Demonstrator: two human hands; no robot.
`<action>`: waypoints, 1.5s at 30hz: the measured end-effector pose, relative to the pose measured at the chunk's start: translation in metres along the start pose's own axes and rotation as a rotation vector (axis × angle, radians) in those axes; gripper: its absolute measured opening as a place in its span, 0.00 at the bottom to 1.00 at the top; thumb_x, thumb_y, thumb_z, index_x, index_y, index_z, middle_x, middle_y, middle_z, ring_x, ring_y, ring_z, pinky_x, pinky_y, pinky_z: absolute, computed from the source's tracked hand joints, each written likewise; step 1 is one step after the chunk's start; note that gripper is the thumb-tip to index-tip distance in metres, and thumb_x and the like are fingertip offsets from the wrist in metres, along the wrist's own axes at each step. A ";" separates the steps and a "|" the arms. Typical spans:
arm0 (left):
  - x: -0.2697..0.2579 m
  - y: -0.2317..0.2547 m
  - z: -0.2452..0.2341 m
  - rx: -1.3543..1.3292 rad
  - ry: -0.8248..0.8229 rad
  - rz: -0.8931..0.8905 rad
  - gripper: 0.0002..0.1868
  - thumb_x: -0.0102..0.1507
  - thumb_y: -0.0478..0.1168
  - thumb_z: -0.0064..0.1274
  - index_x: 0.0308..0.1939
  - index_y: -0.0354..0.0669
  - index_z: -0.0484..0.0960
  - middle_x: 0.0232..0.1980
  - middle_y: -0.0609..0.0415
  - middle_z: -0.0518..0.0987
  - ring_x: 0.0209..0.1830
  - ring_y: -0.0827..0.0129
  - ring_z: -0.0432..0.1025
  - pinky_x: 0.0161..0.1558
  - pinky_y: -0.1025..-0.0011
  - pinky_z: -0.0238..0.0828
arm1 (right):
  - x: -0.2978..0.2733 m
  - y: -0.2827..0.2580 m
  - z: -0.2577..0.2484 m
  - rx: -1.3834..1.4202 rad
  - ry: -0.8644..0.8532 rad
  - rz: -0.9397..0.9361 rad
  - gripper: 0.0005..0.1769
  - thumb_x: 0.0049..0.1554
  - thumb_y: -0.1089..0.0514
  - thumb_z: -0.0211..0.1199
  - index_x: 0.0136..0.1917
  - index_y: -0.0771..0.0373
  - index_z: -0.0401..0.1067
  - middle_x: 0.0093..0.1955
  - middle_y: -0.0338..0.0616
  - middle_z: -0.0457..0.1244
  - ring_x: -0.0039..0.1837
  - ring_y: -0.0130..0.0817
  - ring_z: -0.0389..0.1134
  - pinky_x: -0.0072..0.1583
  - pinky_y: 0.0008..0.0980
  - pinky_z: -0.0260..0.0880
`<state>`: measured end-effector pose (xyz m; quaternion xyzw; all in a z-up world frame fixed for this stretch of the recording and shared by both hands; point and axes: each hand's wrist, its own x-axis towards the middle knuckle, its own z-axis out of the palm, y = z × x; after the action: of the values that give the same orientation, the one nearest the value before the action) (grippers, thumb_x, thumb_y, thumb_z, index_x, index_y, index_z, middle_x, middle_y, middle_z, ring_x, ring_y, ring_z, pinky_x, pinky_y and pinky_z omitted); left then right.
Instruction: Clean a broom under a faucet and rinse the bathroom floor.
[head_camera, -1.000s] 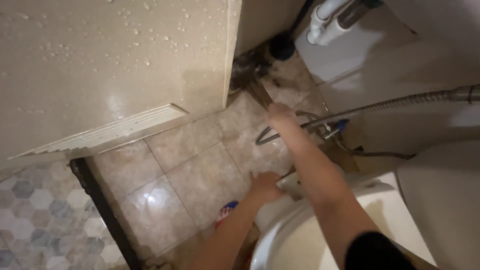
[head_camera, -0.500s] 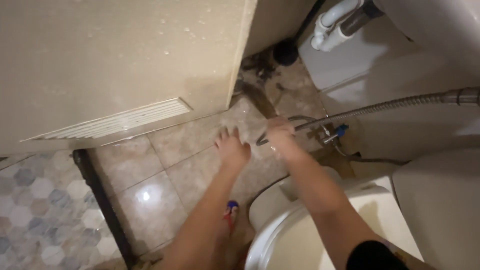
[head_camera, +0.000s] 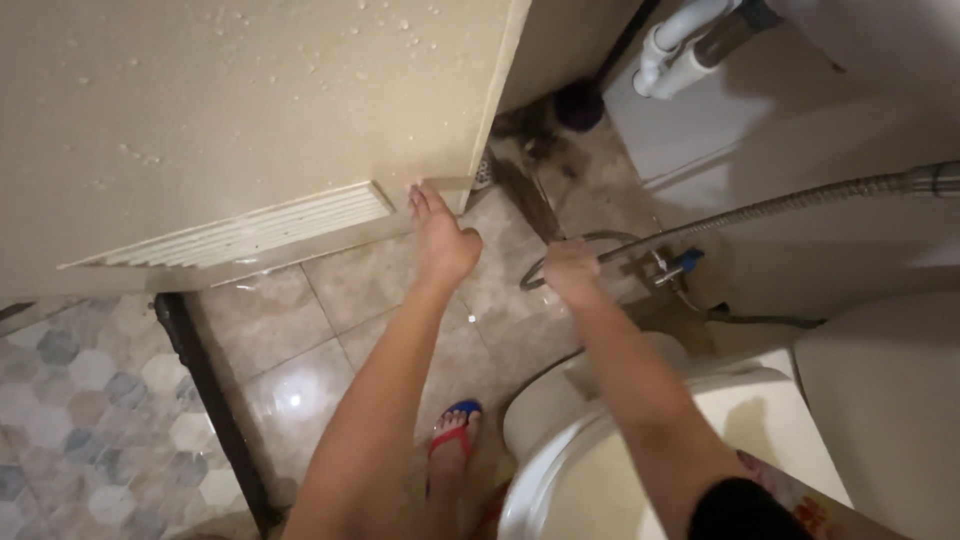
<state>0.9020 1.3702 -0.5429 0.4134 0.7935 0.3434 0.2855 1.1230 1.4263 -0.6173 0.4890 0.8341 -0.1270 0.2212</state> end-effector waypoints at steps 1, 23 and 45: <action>0.000 -0.004 -0.002 -0.003 -0.016 0.029 0.53 0.50 0.31 0.54 0.75 0.17 0.42 0.78 0.17 0.44 0.81 0.32 0.37 0.79 0.54 0.34 | -0.004 0.007 0.001 -0.028 -0.015 -0.001 0.14 0.58 0.61 0.54 0.49 0.68 0.78 0.52 0.61 0.69 0.58 0.52 0.71 0.60 0.44 0.69; 0.069 -0.051 0.000 -0.137 -0.070 0.112 0.49 0.50 0.28 0.46 0.76 0.21 0.48 0.78 0.20 0.48 0.82 0.36 0.39 0.80 0.58 0.33 | 0.062 -0.045 -0.054 0.327 -0.015 0.229 0.17 0.59 0.59 0.54 0.56 0.61 0.78 0.57 0.59 0.69 0.60 0.56 0.71 0.58 0.49 0.71; 0.091 -0.069 0.010 -0.237 -0.071 0.087 0.48 0.51 0.28 0.45 0.77 0.25 0.49 0.80 0.25 0.48 0.83 0.43 0.39 0.79 0.63 0.34 | 0.134 0.041 -0.043 0.158 -0.083 0.317 0.21 0.52 0.57 0.64 0.59 0.62 0.76 0.62 0.59 0.66 0.64 0.56 0.68 0.62 0.51 0.70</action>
<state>0.8329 1.4219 -0.6183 0.4227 0.7181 0.4319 0.3451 1.0913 1.5662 -0.6460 0.6246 0.7242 -0.1756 0.2337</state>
